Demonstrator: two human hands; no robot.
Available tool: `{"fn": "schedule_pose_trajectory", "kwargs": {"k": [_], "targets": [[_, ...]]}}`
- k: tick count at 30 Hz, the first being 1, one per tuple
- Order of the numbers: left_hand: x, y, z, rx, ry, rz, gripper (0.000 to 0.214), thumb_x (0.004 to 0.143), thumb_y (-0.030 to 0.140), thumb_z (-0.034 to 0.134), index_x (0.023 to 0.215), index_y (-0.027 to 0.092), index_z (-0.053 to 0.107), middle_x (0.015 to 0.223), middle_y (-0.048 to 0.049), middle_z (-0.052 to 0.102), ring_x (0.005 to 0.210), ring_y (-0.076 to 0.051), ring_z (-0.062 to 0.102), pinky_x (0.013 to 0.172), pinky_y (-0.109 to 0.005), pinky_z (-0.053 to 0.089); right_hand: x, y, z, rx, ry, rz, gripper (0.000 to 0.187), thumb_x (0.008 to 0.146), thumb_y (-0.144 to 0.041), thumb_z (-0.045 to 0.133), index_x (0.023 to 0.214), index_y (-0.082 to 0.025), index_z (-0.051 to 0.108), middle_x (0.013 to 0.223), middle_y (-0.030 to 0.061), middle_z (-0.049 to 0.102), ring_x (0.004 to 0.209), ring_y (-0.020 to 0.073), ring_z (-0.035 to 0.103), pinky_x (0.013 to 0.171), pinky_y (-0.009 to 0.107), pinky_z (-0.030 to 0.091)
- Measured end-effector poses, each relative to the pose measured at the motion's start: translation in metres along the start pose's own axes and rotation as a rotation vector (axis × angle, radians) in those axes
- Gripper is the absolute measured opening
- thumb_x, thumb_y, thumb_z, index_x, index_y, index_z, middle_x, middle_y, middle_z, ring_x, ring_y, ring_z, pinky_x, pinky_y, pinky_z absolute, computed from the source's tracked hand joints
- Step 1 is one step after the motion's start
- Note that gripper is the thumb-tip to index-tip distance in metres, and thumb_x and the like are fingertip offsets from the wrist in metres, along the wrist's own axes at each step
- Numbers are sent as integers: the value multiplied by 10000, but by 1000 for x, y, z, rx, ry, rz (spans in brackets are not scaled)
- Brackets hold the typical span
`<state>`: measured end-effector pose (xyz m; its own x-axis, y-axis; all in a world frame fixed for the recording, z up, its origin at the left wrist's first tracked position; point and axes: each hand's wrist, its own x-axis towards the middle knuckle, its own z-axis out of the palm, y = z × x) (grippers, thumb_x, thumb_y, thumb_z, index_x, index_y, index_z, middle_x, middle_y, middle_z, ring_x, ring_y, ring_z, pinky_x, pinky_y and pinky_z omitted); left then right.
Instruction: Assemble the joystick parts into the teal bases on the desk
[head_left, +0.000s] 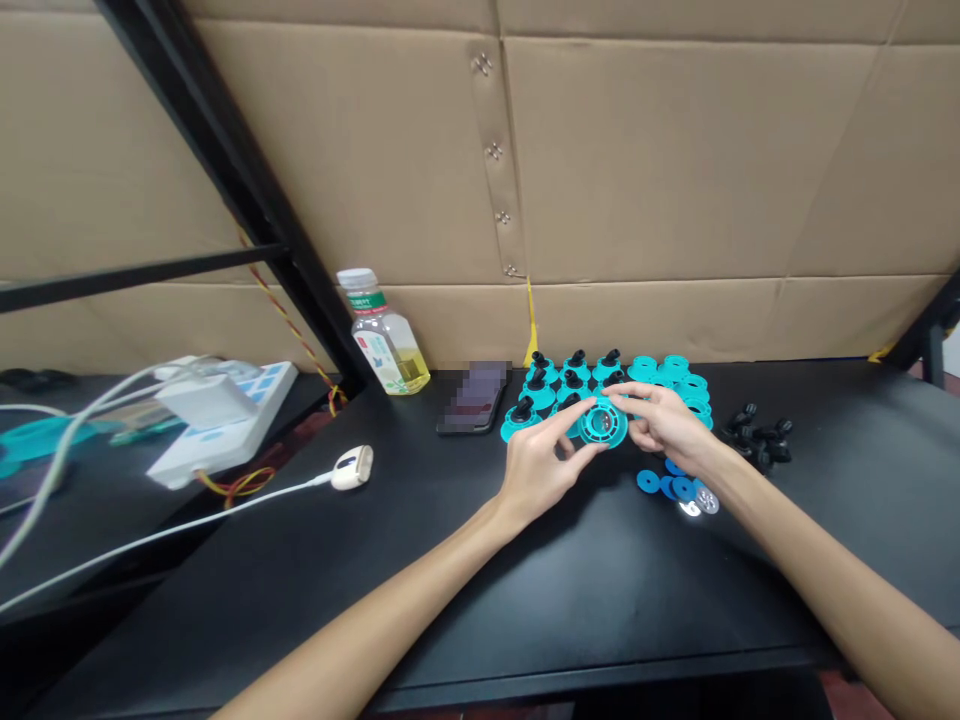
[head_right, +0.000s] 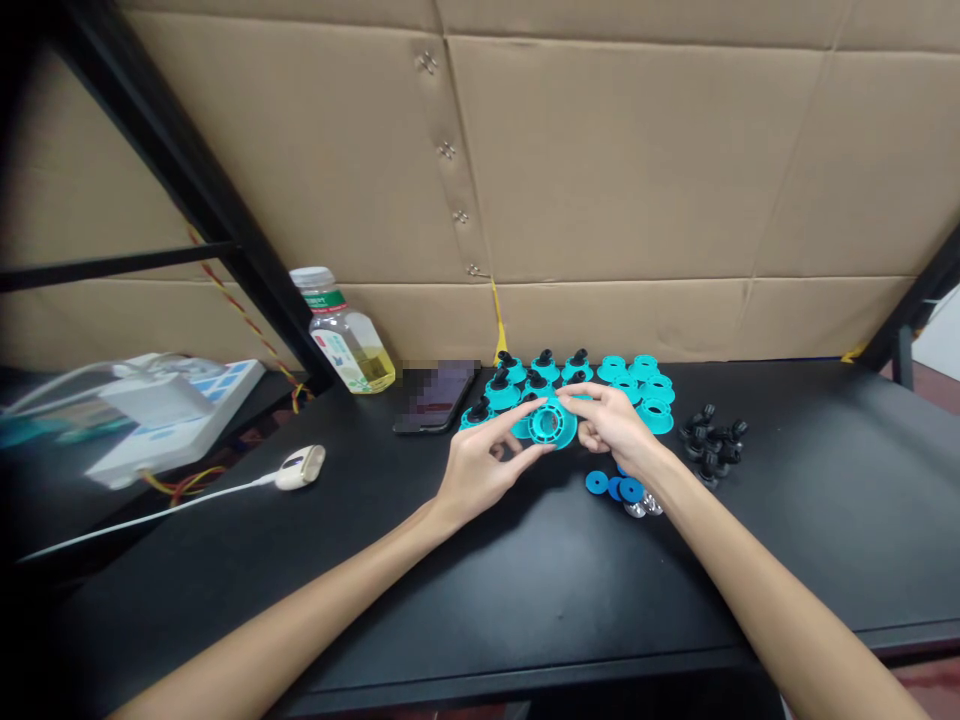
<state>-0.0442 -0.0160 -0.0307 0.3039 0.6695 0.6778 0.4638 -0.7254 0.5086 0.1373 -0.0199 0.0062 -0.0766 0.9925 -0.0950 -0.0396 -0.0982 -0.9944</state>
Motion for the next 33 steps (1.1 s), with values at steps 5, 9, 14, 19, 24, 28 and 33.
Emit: {"fn": "schedule_pose_trajectory", "kwargs": {"k": [5,9,14,19,24,28,33], "targets": [[0,0,0,-12,-25,-19,464,769,326,720,1206,191,637,916,-33,747,498,-81,585,596,-225,509,1,1,-1,99,-43,45,295,738,-338,707,979,-181,639,462,-85,384,353,32,283,364,190,144],[0,1,-1,-8,-57,-55,475,778,349,708,1217,190,628,783,-8,740,507,-97,588,605,-234,508,-1,1,-1,135,-77,48,288,735,-325,706,982,-190,643,490,-82,405,345,22,252,367,198,124],[0,-1,-1,-15,-75,-66,484,772,353,713,1215,179,627,669,12,710,508,-110,587,615,-244,503,-3,0,0,128,-84,55,297,738,-338,700,988,-190,638,501,-84,423,344,17,229,364,201,119],[1,2,-2,-71,-118,-115,475,778,325,703,1219,180,601,485,68,613,437,-114,570,561,-229,482,-2,1,0,140,-100,55,308,727,-350,705,976,-187,628,455,-108,372,334,21,229,361,192,124],[2,7,-3,-192,-199,-153,349,815,291,657,1136,174,586,444,88,585,396,-115,582,539,-223,477,-2,3,0,126,-107,32,296,741,-357,687,976,-183,639,536,-73,488,336,15,263,362,194,139],[3,7,-4,-209,-208,-175,326,808,273,659,1111,183,578,444,93,589,394,-117,588,523,-222,476,-1,4,0,97,-103,35,286,753,-365,674,982,-197,648,466,-93,404,340,31,256,371,199,151],[2,7,-4,-217,-243,-192,232,837,280,629,1040,187,569,430,89,589,413,-123,604,525,-219,482,0,5,1,92,-82,53,269,749,-355,673,967,-200,642,463,-92,385,358,38,242,382,203,157]]}}
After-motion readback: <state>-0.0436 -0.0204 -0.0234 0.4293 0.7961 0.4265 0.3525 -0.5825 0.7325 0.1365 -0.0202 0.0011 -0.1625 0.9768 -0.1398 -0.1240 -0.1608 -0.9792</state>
